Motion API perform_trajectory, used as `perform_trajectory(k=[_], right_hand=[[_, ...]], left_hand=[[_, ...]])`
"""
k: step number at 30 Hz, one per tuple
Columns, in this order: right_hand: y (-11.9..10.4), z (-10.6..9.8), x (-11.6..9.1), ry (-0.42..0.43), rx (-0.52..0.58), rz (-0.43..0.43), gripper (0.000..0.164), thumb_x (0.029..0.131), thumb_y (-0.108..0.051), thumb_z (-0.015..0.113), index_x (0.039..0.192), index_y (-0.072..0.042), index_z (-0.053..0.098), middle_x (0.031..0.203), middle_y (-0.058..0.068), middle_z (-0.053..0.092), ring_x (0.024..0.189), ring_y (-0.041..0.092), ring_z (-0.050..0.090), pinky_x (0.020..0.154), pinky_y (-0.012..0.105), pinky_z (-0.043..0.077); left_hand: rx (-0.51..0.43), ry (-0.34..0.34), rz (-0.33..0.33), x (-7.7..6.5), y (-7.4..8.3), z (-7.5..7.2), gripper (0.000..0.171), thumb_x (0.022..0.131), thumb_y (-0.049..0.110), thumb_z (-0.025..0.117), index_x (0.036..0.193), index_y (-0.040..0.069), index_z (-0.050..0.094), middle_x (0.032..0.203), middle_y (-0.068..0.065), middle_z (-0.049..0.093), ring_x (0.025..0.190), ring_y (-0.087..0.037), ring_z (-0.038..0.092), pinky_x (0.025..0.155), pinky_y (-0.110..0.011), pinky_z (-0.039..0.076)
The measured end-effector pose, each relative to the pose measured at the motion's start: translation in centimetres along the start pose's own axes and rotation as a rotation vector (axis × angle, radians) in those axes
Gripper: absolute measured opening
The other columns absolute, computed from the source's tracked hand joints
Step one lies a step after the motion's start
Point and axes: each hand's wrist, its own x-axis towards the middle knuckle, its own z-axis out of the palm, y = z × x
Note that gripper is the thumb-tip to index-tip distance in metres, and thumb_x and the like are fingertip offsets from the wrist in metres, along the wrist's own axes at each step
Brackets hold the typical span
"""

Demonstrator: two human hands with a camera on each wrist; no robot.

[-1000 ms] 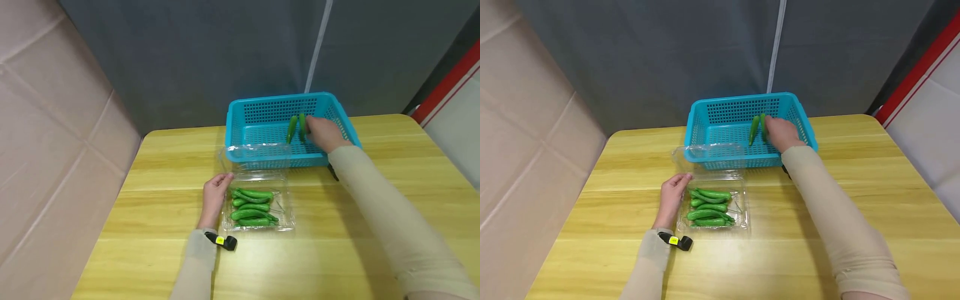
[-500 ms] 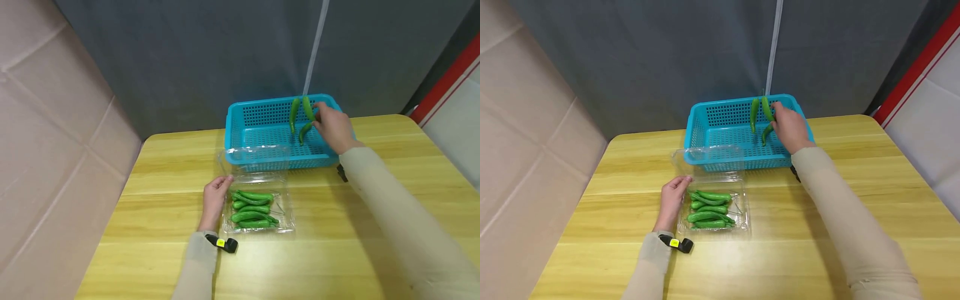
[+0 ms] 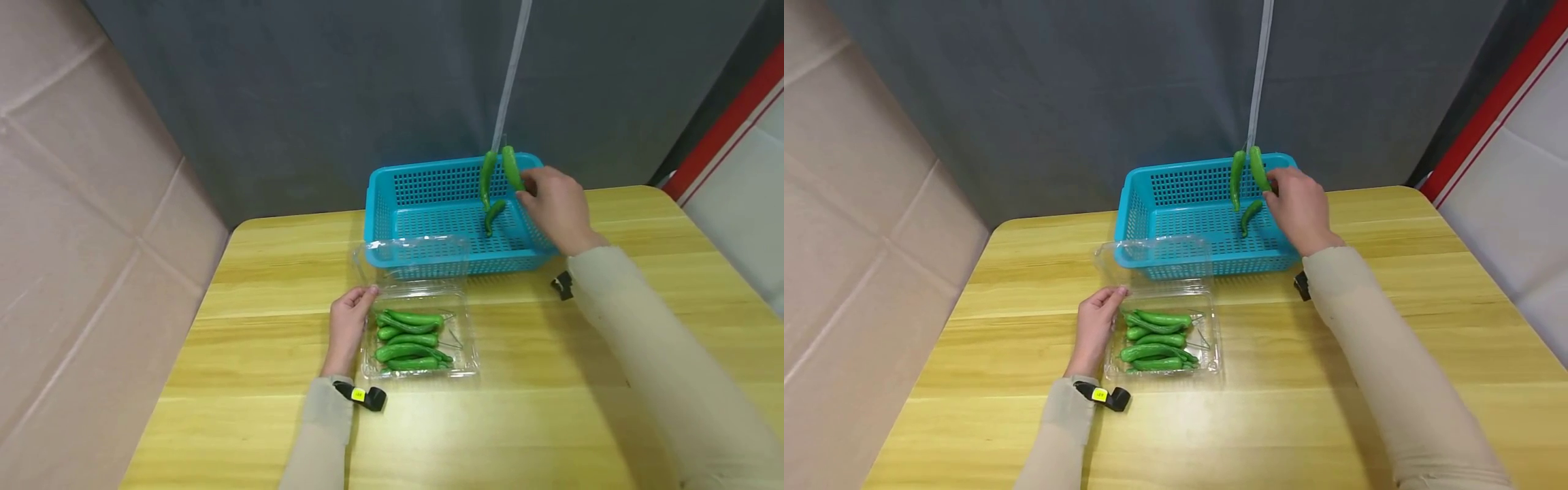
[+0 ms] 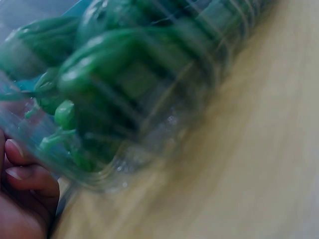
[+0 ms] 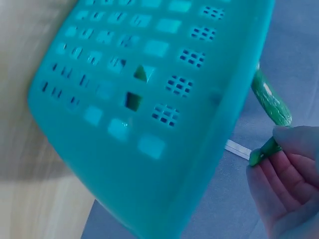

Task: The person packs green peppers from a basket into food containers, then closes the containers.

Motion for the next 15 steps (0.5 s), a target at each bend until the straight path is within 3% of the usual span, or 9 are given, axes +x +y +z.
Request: perform_trajectory(k=[10,15], right_hand=[[-0.5,0.9,-1.6,0.074,0.086,0.107,0.031,0.090,-0.022,0.052,0.112,0.000,0.056,0.099,0.013,0.057,0.089,0.028,0.053,0.076,0.043,0.040],[-0.6,1.3,-2.4,0.121,0.159,0.136,0.033,0.090,-0.026,0.053,0.112,-0.002,0.056,0.100,0.011,0.058,0.095,0.027,0.054,0.080,0.043,0.040]], left_hand=[[-0.005,0.009,0.017,0.1,-0.2,0.0,0.037,0.079,0.047,0.062,0.088,0.012,0.070,0.047,0.002,0.039,0.036,-0.009,0.030,0.033,-0.023,0.025],[-0.017,-0.008,-0.006,0.1,0.2,0.0,0.036,0.079,0.044,0.062,0.089,0.010,0.069,0.048,0.002,0.040,0.036,-0.009,0.031,0.033,-0.024,0.026]])
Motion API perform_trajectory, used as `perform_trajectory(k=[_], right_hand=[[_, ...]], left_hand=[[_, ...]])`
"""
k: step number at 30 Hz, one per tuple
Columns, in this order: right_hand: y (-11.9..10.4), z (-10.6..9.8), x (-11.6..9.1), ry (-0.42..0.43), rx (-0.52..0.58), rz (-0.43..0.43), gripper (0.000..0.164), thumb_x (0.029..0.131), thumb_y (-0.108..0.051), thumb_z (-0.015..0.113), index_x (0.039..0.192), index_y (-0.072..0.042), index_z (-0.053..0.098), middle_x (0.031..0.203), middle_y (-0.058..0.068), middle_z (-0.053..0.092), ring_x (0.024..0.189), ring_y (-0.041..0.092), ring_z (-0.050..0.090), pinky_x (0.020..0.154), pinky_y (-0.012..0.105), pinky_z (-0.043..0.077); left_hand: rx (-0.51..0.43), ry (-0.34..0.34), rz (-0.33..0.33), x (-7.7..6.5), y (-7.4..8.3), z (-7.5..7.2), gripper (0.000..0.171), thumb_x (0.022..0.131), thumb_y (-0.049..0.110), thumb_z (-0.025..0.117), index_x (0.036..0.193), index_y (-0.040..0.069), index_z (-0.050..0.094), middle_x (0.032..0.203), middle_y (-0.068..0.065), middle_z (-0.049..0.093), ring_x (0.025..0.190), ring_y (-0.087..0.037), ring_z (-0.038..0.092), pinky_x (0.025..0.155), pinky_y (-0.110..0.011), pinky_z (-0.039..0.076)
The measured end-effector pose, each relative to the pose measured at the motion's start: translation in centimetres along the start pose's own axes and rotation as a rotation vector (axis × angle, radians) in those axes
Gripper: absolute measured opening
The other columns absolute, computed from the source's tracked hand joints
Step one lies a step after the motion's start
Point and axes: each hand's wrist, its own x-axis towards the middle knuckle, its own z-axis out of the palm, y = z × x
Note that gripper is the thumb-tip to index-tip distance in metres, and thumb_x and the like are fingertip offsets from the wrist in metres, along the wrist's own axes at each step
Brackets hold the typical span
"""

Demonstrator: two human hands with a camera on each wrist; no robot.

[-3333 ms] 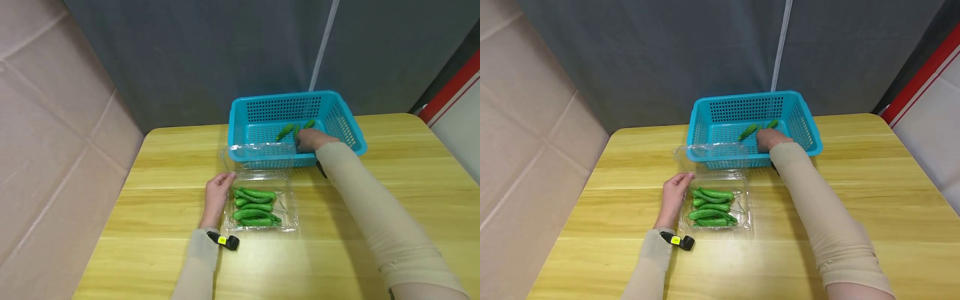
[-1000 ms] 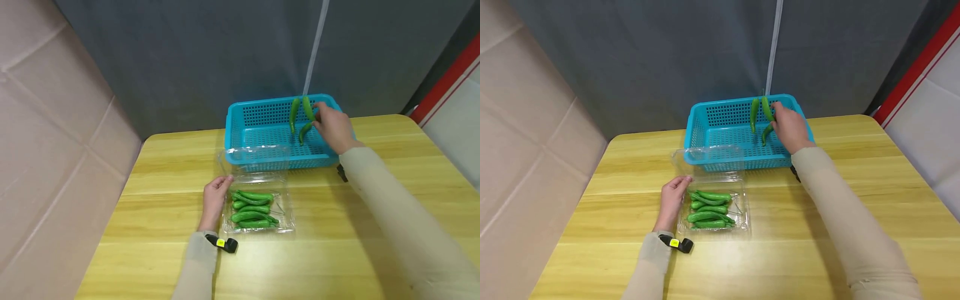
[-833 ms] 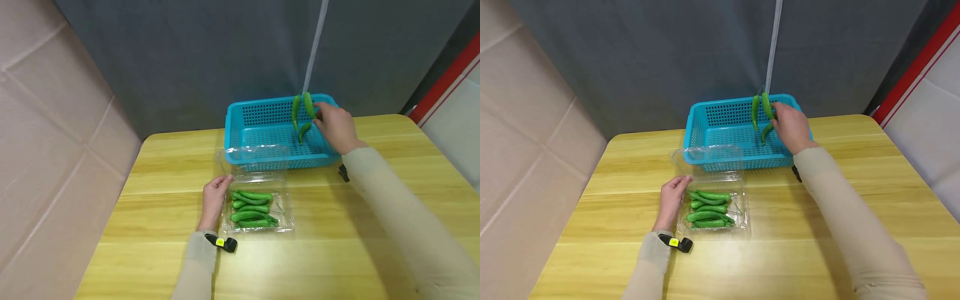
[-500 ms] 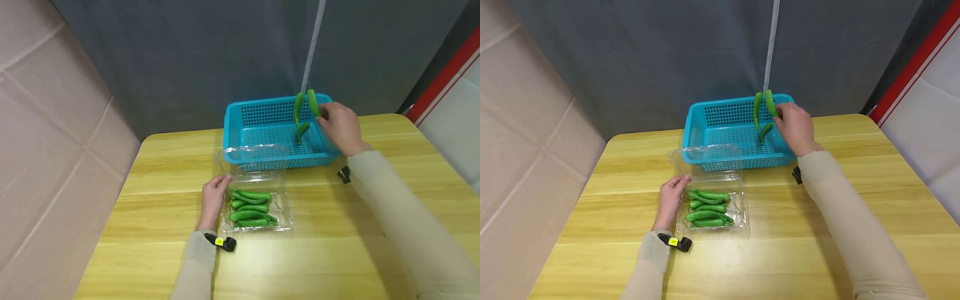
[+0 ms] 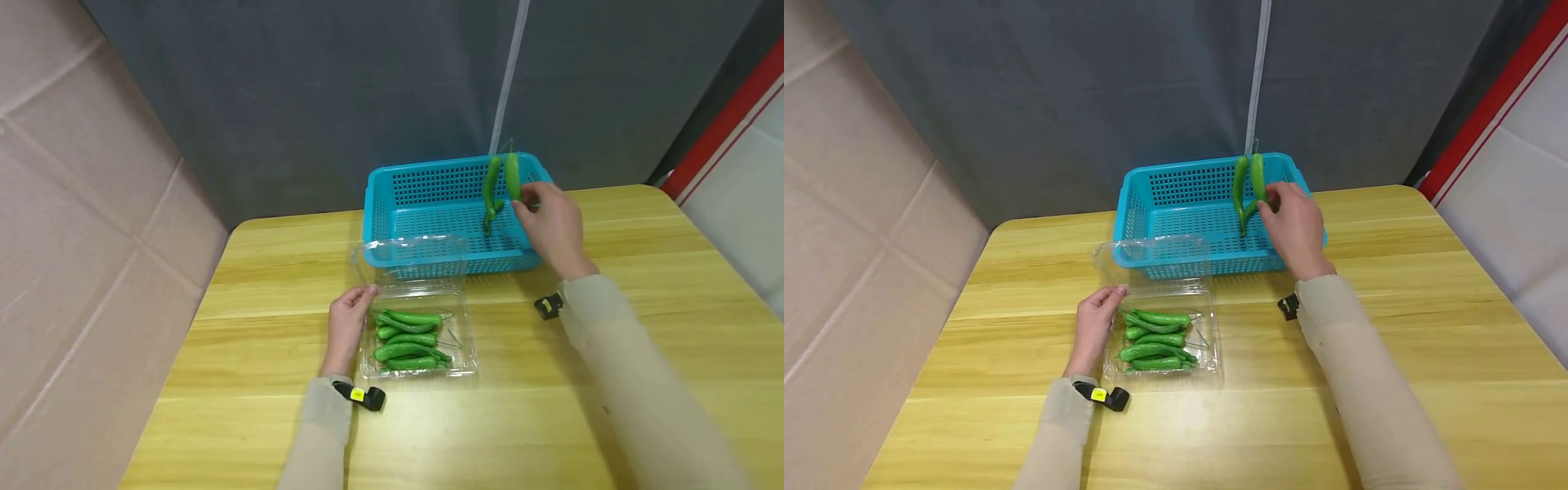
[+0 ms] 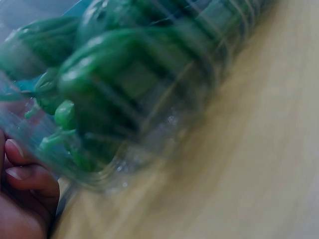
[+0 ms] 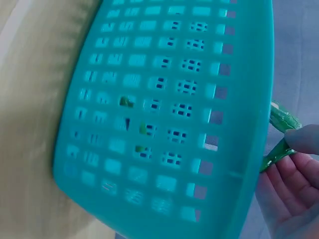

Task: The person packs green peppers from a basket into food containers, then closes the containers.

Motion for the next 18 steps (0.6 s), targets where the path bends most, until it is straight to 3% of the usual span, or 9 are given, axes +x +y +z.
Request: perform_trajectory(k=[9,18], right_hand=[[0.1,0.2,-1.2,0.064,0.095,0.055,0.036,0.088,-0.032,0.054,0.112,-0.005,0.057,0.106,0.009,0.058,0.096,0.023,0.056,0.080,0.040,0.045],[-1.0,0.8,-2.6,0.168,0.191,0.098,0.034,0.086,-0.030,0.058,0.109,-0.005,0.057,0.101,0.008,0.057,0.093,0.018,0.056,0.080,0.032,0.047]], left_hand=[[-0.025,-0.042,-0.025,-1.1,2.4,-0.1,0.030,0.085,0.029,0.061,0.095,0.001,0.067,0.050,0.001,0.042,0.036,-0.004,0.030,0.034,-0.021,0.026],[-0.009,-0.007,-0.025,0.0,0.1,0.0,0.035,0.078,0.045,0.063,0.089,0.011,0.069,0.050,0.002,0.043,0.037,-0.009,0.032,0.034,-0.023,0.026]])
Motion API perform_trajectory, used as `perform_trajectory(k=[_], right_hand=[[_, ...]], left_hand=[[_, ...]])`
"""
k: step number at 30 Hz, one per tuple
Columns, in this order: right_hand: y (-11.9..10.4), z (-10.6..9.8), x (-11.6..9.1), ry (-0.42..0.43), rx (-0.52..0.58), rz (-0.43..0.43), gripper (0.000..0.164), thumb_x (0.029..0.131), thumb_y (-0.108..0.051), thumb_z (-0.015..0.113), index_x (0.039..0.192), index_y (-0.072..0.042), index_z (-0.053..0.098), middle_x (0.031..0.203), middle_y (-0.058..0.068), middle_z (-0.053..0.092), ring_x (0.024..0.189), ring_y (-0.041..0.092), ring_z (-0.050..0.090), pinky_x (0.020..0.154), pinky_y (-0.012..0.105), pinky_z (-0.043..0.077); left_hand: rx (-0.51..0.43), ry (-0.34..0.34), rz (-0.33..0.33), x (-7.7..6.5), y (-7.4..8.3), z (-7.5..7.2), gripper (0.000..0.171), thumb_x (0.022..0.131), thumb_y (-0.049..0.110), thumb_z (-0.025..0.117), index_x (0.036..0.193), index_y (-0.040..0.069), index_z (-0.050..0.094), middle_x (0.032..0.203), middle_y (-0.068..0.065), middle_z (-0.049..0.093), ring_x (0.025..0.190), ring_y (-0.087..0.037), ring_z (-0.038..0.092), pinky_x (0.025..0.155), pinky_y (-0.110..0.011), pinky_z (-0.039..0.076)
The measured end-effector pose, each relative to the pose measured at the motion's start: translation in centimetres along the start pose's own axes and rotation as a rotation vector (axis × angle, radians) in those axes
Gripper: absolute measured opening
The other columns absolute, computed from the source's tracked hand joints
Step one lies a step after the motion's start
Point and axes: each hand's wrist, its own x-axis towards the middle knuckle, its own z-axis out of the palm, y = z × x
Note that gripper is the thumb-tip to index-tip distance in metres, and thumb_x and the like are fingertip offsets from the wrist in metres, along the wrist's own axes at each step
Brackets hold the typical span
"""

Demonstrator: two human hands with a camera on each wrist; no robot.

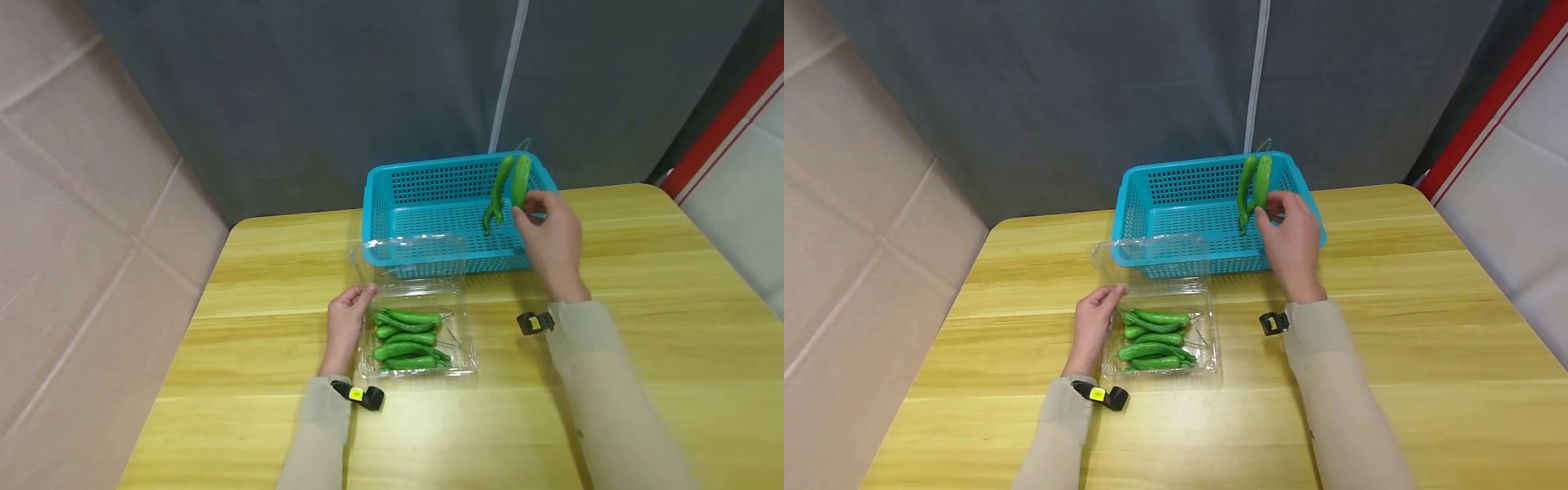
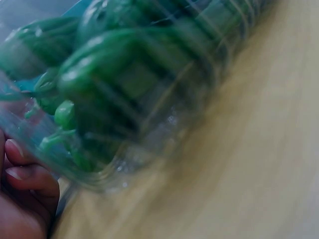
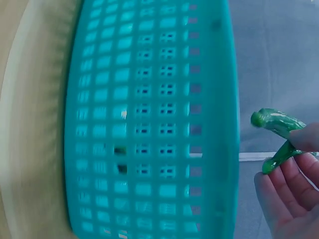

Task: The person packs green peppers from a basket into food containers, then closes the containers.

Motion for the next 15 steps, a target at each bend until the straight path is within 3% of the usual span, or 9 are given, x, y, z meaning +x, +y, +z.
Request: perform_trajectory(k=[8,15], right_hand=[[-0.2,0.7,-1.6,0.047,0.115,0.044,0.035,0.085,-0.027,0.060,0.109,-0.003,0.057,0.101,0.007,0.058,0.092,0.015,0.057,0.080,0.027,0.047],[0.4,0.8,-2.7,0.092,0.160,0.027,0.031,0.084,-0.025,0.062,0.106,-0.003,0.058,0.099,0.005,0.058,0.092,0.013,0.055,0.080,0.025,0.047]], left_hand=[[0.017,0.011,0.017,0.1,-0.5,0.1,0.033,0.078,0.046,0.064,0.087,0.015,0.070,0.050,0.001,0.043,0.037,-0.009,0.032,0.034,-0.023,0.026],[0.002,-0.025,-0.003,-0.6,1.6,-0.1,0.029,0.084,0.032,0.062,0.092,0.005,0.068,0.051,-0.006,0.044,0.037,-0.006,0.032,0.035,-0.022,0.028]])
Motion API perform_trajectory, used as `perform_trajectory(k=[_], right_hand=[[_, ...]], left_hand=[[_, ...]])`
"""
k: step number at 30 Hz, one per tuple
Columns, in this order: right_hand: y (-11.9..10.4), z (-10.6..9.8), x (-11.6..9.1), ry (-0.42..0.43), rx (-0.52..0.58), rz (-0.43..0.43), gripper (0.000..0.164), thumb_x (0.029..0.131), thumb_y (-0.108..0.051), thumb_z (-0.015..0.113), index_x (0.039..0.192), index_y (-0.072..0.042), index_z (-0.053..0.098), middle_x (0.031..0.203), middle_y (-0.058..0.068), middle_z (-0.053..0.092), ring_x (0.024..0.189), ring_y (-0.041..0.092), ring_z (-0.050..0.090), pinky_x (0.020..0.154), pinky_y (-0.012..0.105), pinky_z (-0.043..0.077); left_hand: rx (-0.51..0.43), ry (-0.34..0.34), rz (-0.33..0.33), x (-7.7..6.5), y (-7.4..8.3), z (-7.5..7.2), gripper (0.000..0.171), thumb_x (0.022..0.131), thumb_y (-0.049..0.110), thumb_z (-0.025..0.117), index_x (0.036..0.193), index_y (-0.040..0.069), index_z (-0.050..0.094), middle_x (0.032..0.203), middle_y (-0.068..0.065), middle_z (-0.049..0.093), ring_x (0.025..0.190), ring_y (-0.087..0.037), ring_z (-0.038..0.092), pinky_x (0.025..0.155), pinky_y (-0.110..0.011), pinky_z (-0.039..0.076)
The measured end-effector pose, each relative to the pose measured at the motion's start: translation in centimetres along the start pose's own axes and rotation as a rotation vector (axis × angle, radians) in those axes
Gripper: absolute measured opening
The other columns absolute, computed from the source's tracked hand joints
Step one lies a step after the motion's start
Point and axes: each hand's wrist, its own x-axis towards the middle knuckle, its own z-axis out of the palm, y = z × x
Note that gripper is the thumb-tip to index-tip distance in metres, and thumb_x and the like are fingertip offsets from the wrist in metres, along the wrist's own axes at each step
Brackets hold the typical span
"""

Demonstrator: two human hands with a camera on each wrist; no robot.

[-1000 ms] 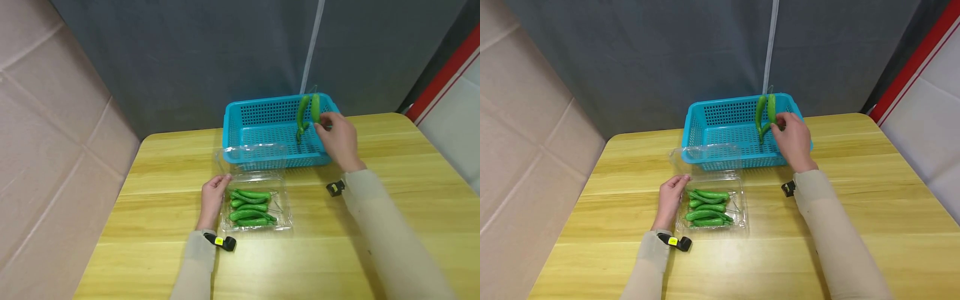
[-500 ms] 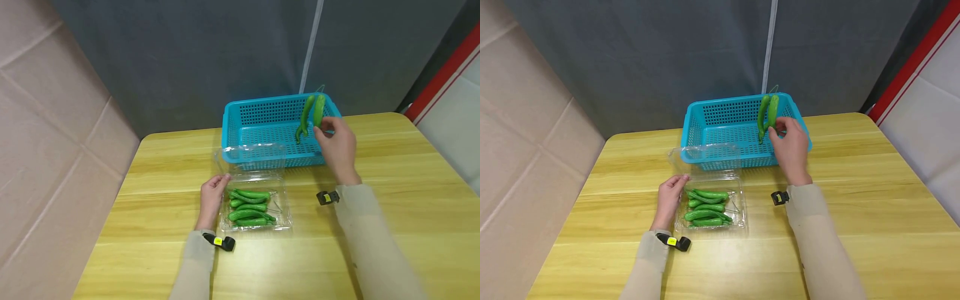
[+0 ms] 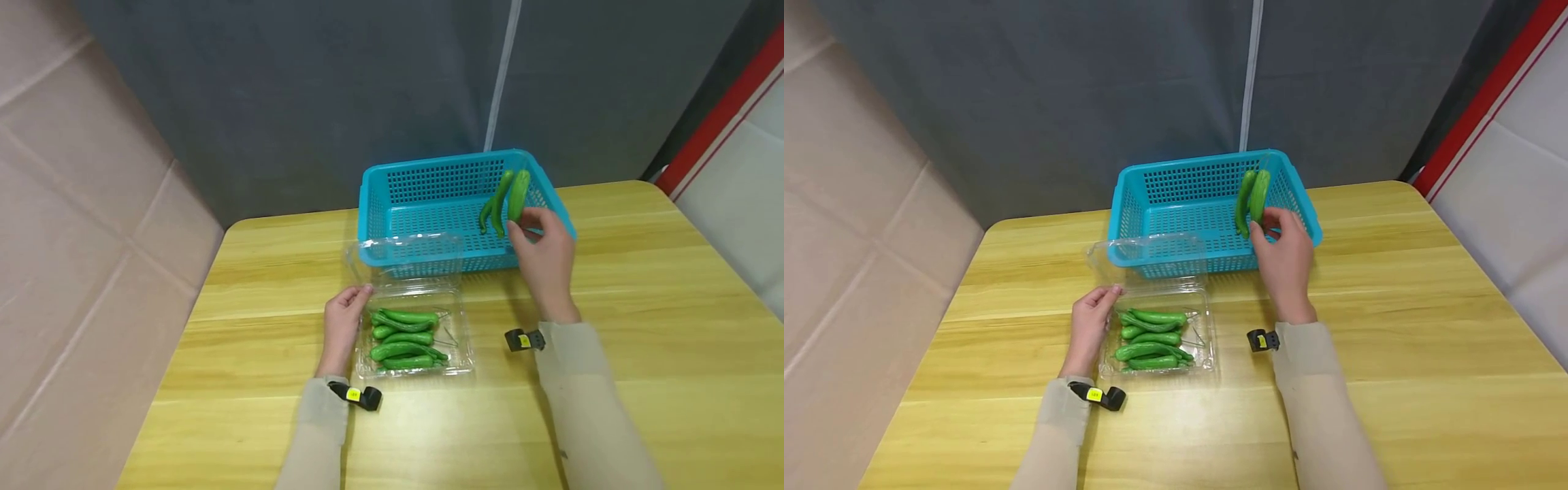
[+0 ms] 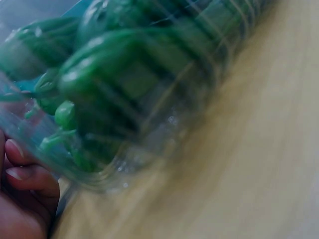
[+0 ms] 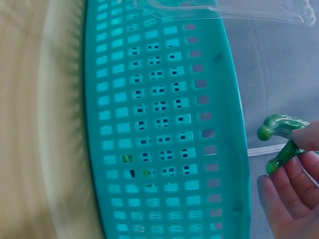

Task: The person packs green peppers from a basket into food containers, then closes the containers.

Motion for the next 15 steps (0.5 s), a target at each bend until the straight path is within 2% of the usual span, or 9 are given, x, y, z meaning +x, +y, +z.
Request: perform_trajectory(k=[3,7,9,15], right_hand=[[0.1,-0.1,-0.3,0.007,-0.008,-0.016,0.031,0.084,-0.025,0.062,0.106,-0.004,0.059,0.100,0.005,0.059,0.093,0.014,0.056,0.080,0.025,0.046],[0.2,-0.3,-0.8,0.010,-0.013,-0.037,0.031,0.083,-0.025,0.063,0.106,-0.005,0.060,0.100,0.004,0.060,0.093,0.015,0.058,0.081,0.025,0.046],[0.2,-0.3,-1.1,0.009,-0.005,-0.042,0.031,0.083,-0.025,0.064,0.105,-0.005,0.060,0.099,0.004,0.061,0.092,0.015,0.058,0.081,0.025,0.045],[0.2,-0.5,-1.5,0.013,0.019,-0.021,0.030,0.082,-0.025,0.065,0.105,-0.005,0.061,0.099,0.001,0.061,0.092,0.013,0.058,0.080,0.026,0.046]], left_hand=[[0.011,0.009,-0.002,-0.2,0.5,0.0,0.026,0.085,0.028,0.062,0.092,0.004,0.068,0.052,-0.007,0.044,0.037,-0.007,0.033,0.035,-0.022,0.028],[0.010,0.016,0.011,0.3,-0.8,0.1,0.030,0.082,0.038,0.062,0.090,0.010,0.069,0.050,-0.001,0.044,0.038,-0.007,0.033,0.035,-0.022,0.027],[0.008,0.011,0.007,0.4,-0.9,0.1,0.030,0.082,0.038,0.062,0.090,0.010,0.069,0.050,-0.001,0.043,0.038,-0.008,0.033,0.035,-0.022,0.027],[0.022,-0.004,0.011,-0.3,0.6,0.1,0.028,0.086,0.030,0.060,0.093,0.004,0.068,0.049,0.001,0.040,0.037,-0.005,0.031,0.036,-0.021,0.027]])
